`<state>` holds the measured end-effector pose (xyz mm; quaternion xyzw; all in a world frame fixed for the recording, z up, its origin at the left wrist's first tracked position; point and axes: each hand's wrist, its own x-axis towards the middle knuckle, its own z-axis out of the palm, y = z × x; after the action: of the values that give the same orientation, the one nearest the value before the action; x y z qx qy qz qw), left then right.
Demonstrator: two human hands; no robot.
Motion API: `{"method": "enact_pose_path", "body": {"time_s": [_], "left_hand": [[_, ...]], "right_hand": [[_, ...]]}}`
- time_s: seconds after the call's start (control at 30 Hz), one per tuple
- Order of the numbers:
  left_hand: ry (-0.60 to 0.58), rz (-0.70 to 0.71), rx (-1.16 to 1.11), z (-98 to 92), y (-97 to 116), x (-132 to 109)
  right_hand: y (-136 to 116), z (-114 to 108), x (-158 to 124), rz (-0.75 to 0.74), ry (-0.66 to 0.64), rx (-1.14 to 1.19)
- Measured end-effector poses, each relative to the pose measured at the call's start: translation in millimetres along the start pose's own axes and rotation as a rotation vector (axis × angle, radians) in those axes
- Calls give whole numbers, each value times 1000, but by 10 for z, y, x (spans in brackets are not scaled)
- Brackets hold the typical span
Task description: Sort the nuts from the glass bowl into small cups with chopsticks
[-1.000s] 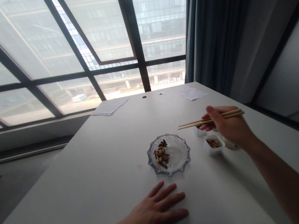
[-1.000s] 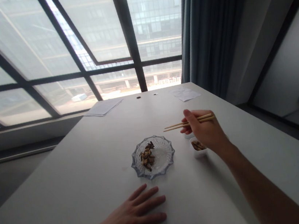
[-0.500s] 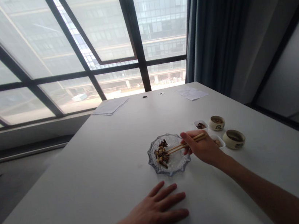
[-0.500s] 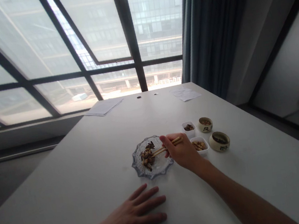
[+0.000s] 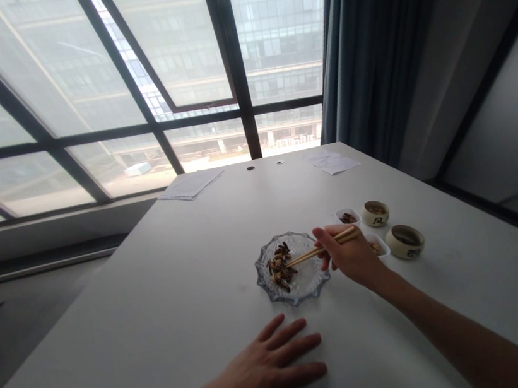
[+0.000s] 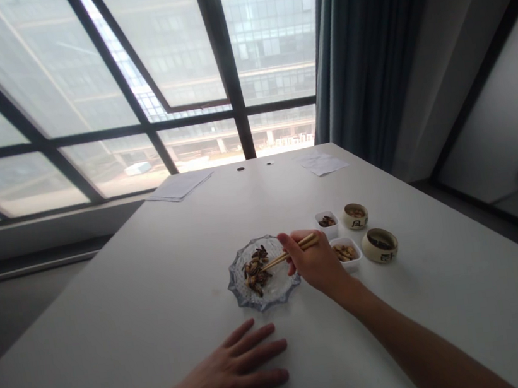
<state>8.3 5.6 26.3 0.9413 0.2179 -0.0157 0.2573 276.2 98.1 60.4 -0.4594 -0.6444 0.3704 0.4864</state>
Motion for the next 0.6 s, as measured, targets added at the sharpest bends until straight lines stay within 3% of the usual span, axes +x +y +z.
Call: {"method": "enact_pose_path", "body": {"time_s": [0.27,0.37,0.6], "left_hand": [[25,25,7,17,-4,0],[11,19,11,13,-6,-2],[8,15,57,22,-14,-7]], "right_hand": [[-112,-78,25,-14,92,-7],[-210,-289,71,-77,209,-47],[-385,-935,190,-197,617,-308]]}}
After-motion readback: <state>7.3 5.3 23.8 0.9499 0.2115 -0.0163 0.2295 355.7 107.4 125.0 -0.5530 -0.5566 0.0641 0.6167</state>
